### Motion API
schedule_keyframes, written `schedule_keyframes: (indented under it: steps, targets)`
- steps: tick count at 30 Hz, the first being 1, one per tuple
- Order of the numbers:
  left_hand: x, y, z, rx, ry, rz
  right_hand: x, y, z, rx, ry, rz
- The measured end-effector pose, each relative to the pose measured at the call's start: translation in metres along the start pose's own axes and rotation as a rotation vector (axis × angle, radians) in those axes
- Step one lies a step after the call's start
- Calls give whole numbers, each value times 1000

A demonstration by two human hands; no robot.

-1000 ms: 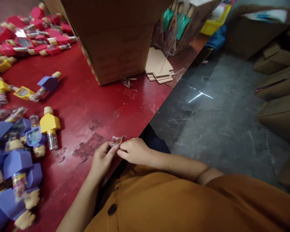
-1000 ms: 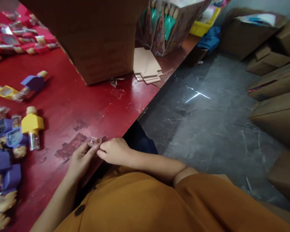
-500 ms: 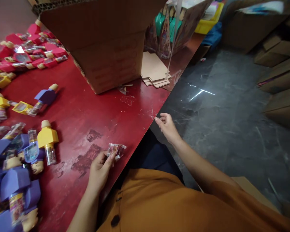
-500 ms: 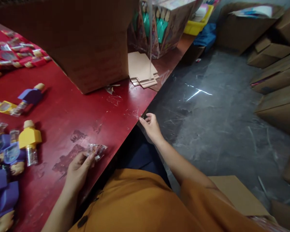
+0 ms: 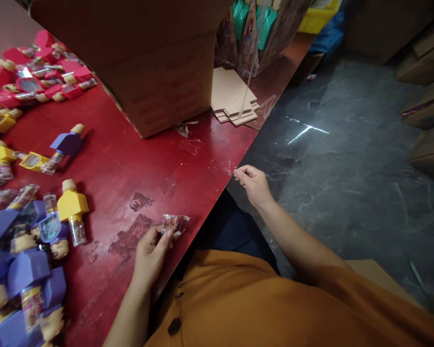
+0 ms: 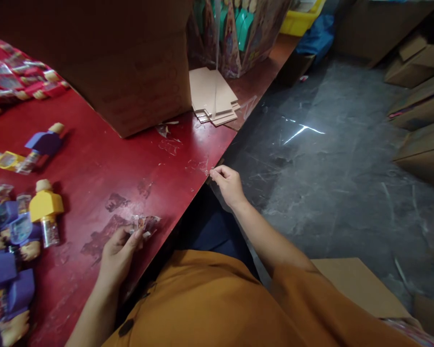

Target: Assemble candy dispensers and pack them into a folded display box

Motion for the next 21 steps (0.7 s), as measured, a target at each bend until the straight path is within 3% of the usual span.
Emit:
schedule_keyframes:
  steps: [9,12,16,18,21]
  targets:
    - [-3,0,-2,32,22,-22,-5,7,-7,-48,-49,87]
    - [-3,1,-2,43,10,-33,-18,5,-25,-74,-123,142]
    - [-4,2,3,31,2,-44,-38,-5,-69,-176,-303,237]
    - [-4,2,5,26,-3,-41,-37,-2,-88,-218,-355,163]
    - [-4,2,7,33,-9,-43,-7,22,-101,-192,-336,-110]
Point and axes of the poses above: each hand's wrist, its own x-axis away from the middle knuckle, its own y-axis out of the palm, z = x × y, the point moved 5 cm from there along -x, towards the middle knuckle, and after that the axes turned 2 degrees about -x, right-handed, at the moved point
